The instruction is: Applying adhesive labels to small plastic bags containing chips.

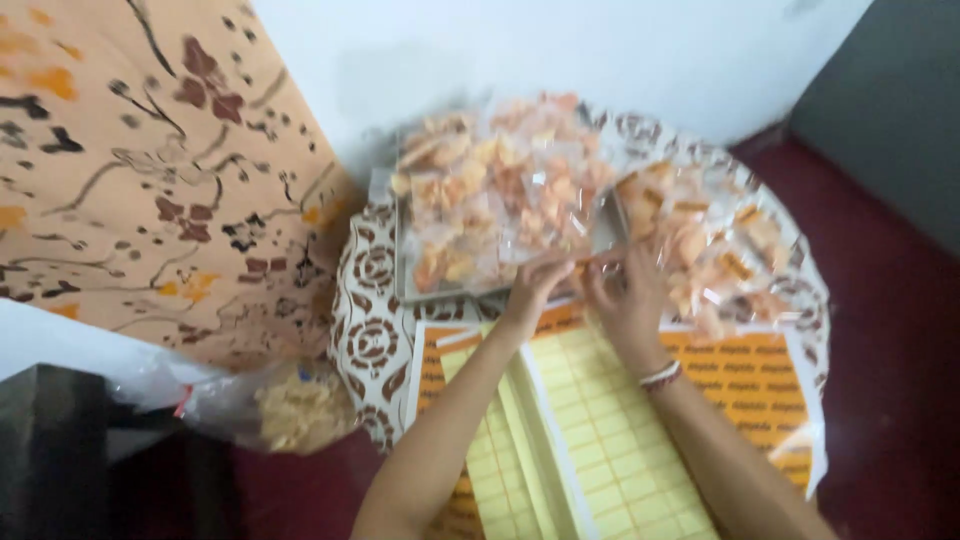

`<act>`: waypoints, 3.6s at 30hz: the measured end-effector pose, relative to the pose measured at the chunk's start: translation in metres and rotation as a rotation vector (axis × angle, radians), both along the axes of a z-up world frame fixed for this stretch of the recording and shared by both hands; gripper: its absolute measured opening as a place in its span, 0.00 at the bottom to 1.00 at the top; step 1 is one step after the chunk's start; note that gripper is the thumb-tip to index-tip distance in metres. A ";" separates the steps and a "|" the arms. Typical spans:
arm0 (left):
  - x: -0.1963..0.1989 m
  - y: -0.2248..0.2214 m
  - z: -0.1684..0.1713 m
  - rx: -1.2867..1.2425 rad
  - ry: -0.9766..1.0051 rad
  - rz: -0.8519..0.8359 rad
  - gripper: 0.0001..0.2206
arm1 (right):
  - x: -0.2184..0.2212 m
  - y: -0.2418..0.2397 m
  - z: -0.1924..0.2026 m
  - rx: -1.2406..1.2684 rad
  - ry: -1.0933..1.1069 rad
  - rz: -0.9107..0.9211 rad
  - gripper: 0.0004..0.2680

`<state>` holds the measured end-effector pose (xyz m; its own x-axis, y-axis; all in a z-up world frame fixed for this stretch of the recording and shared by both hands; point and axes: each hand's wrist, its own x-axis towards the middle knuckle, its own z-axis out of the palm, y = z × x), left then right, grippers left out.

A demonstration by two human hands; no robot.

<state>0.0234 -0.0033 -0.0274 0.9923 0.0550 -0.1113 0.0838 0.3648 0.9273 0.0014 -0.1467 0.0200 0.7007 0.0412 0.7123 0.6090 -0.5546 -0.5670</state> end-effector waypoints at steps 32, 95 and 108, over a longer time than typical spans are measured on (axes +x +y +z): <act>0.008 0.043 0.036 -0.692 -0.007 -0.381 0.17 | 0.080 0.006 0.065 -0.462 0.619 0.082 0.12; -0.027 -0.023 0.044 0.121 -0.285 0.200 0.05 | 0.021 0.014 -0.012 0.151 0.016 -0.026 0.06; -0.037 -0.020 0.062 0.114 -0.277 0.206 0.06 | 0.018 0.014 -0.006 0.094 0.057 0.050 0.06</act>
